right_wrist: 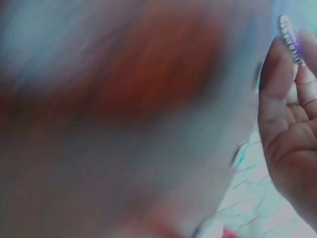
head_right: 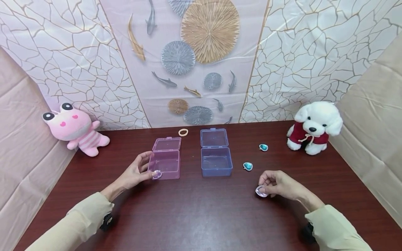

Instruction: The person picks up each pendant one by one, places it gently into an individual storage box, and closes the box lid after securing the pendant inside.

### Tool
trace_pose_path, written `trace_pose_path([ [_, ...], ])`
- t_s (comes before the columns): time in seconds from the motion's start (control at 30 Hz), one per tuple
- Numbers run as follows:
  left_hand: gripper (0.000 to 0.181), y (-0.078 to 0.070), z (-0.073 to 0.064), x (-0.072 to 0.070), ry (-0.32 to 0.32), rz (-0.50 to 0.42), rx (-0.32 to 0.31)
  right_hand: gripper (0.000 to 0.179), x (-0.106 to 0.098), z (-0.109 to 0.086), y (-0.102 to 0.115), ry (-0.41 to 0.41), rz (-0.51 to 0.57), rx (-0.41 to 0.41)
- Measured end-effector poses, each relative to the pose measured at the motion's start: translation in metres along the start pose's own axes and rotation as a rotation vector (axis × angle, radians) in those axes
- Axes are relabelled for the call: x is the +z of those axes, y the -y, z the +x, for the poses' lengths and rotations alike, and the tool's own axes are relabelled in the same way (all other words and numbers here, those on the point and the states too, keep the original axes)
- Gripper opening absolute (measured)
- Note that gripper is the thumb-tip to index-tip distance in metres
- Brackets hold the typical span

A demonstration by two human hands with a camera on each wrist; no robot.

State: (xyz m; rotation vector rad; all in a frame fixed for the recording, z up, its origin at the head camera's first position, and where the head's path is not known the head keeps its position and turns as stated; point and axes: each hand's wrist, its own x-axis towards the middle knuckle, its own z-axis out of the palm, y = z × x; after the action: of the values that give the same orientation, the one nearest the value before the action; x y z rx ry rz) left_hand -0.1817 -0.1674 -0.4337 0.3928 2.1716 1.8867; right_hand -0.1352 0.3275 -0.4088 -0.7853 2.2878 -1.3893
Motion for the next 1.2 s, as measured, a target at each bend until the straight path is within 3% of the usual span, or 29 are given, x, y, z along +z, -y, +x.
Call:
trace_pose_path([
  [0.23, 0.082, 0.001, 0.001, 0.000, 0.004, -0.001, 0.001, 0.014, 0.021, 0.036, 0.047, -0.036, 0.098, -0.029],
  [0.33, 0.082, 0.001, 0.001, -0.001, 0.001, -0.013, 0.002, 0.017, 0.034, 0.061, 0.067, -0.098, 0.135, -0.035],
  [0.6, 0.082, 0.002, 0.001, 0.000, -0.008, -0.024, 0.008, 0.028, 0.084, 0.138, 0.106, -0.213, 0.301, 0.064],
  [0.93, 0.082, 0.001, 0.001, 0.002, -0.007, -0.031, 0.001, 0.028, 0.137, 0.208, 0.119, -0.290, 0.496, 0.107],
  [1.2, 0.082, 0.000, 0.000, 0.002, -0.017, -0.041, -0.012, 0.024, 0.159, 0.236, 0.117, -0.364, 0.494, 0.150],
])
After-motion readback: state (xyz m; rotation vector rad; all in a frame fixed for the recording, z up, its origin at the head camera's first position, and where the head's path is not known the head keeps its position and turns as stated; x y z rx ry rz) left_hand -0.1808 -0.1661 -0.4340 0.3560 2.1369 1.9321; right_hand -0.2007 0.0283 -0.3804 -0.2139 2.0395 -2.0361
